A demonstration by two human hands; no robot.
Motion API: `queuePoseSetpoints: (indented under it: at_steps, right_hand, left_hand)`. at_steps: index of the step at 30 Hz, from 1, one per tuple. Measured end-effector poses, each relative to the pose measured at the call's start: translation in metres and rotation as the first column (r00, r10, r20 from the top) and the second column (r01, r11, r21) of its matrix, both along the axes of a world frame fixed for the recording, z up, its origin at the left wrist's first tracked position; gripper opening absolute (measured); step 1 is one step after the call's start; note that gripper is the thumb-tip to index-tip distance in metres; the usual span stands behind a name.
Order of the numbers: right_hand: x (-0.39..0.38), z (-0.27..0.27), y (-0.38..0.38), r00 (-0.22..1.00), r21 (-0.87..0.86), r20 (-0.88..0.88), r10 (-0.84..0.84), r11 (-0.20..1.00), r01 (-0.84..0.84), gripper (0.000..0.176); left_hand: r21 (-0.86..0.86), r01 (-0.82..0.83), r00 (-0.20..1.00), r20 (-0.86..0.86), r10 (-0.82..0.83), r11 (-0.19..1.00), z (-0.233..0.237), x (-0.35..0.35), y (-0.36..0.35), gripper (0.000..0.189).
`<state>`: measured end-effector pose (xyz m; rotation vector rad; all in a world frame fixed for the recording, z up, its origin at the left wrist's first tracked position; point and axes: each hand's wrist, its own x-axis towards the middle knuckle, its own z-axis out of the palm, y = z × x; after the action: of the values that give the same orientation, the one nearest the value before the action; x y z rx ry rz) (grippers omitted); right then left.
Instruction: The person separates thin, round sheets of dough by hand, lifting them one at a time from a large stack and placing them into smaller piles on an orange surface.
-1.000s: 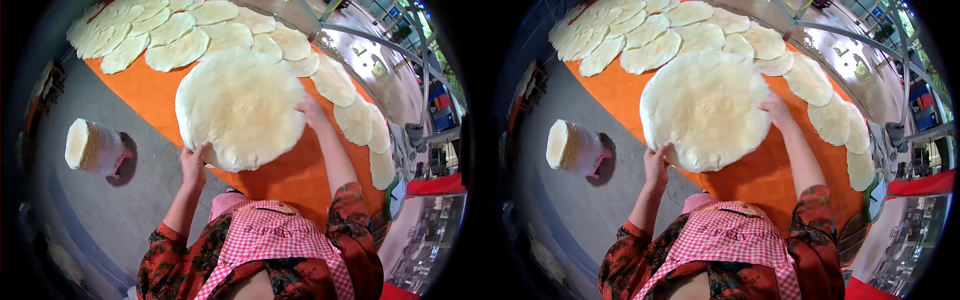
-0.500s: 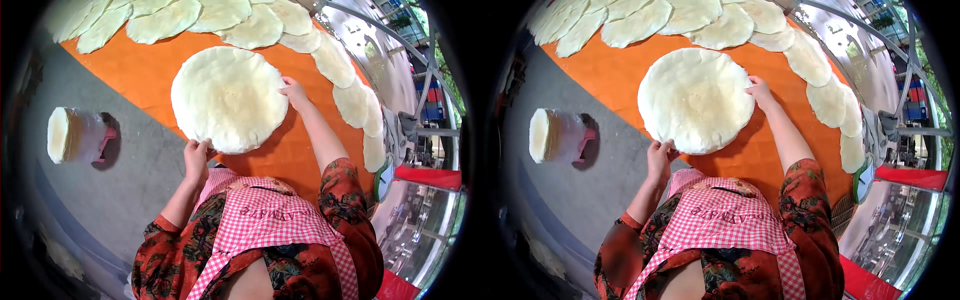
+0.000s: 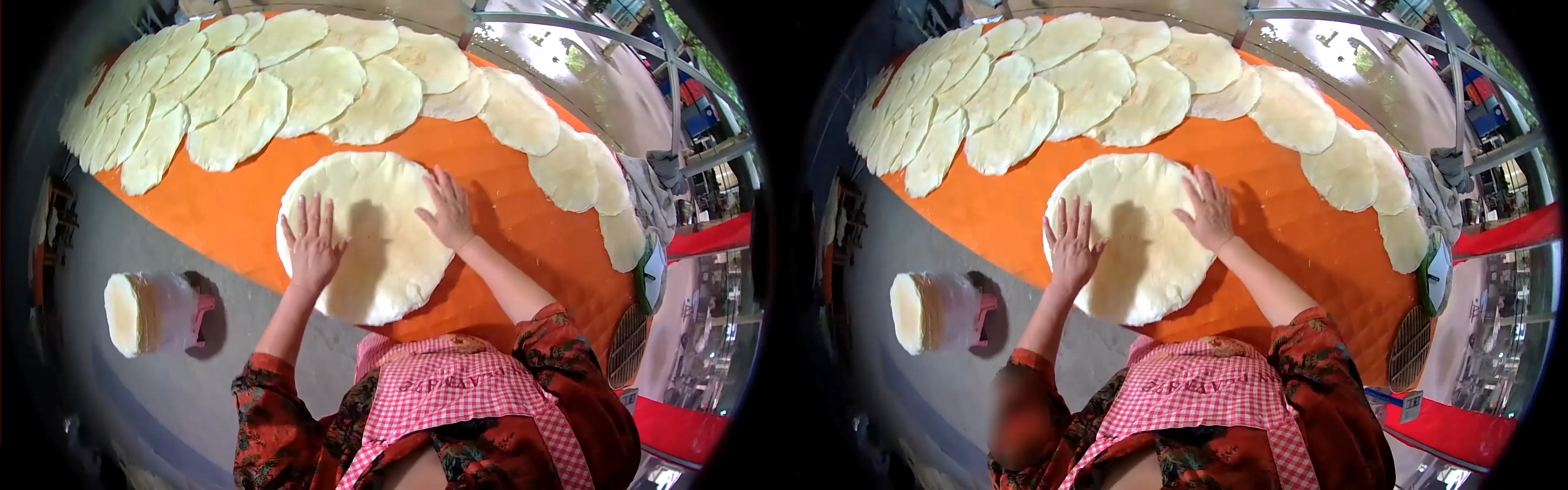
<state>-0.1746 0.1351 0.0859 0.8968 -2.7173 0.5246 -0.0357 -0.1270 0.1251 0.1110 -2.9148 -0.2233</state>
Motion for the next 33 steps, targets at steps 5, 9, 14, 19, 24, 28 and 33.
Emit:
queuePoseSetpoints:
  at_steps: [5,9,14,19,24,28,33]
  right_hand:
    - [-0.002,0.0,0.001,0.999,0.089,0.052,0.011,0.996,-0.016,0.065]
    - [-0.005,-0.036,-0.011,0.935,0.111,0.354,-0.034,0.994,-0.006,0.067]
    - [-0.007,-0.053,-0.01,0.949,0.105,0.311,-0.042,0.994,0.009,0.067]
    - [-0.005,-0.064,-0.001,0.948,-0.002,0.32,0.007,1.0,-0.007,0.069]
    - [-0.054,-0.07,0.055,0.89,-0.542,0.43,0.149,0.831,0.123,0.047]
    - [-0.16,-0.107,0.173,0.835,-0.763,0.504,-0.22,0.339,0.55,0.018]
    - [-0.273,-0.065,0.32,0.589,-0.408,0.494,-0.639,0.428,0.807,0.024]
  left_hand:
    - [0.091,-0.127,0.978,0.178,0.109,0.988,-0.06,-0.041,-0.053,0.078]
    - [0.274,-0.142,0.976,0.198,0.088,0.951,-0.098,-0.047,-0.074,0.071]
    - [0.172,-0.127,0.975,0.201,0.091,0.977,-0.103,-0.05,-0.07,0.07]
    - [0.161,-0.119,0.964,0.255,0.075,0.98,-0.1,-0.043,-0.069,0.071]
    - [-0.047,-0.124,0.984,0.12,0.128,0.991,-0.011,-0.066,0.027,0.062]
    - [0.787,0.276,0.923,-0.057,-0.38,0.552,-0.002,-0.083,0.216,0.058]
    - [0.173,0.368,0.929,-0.03,-0.368,0.914,-0.115,-0.171,0.363,0.057]
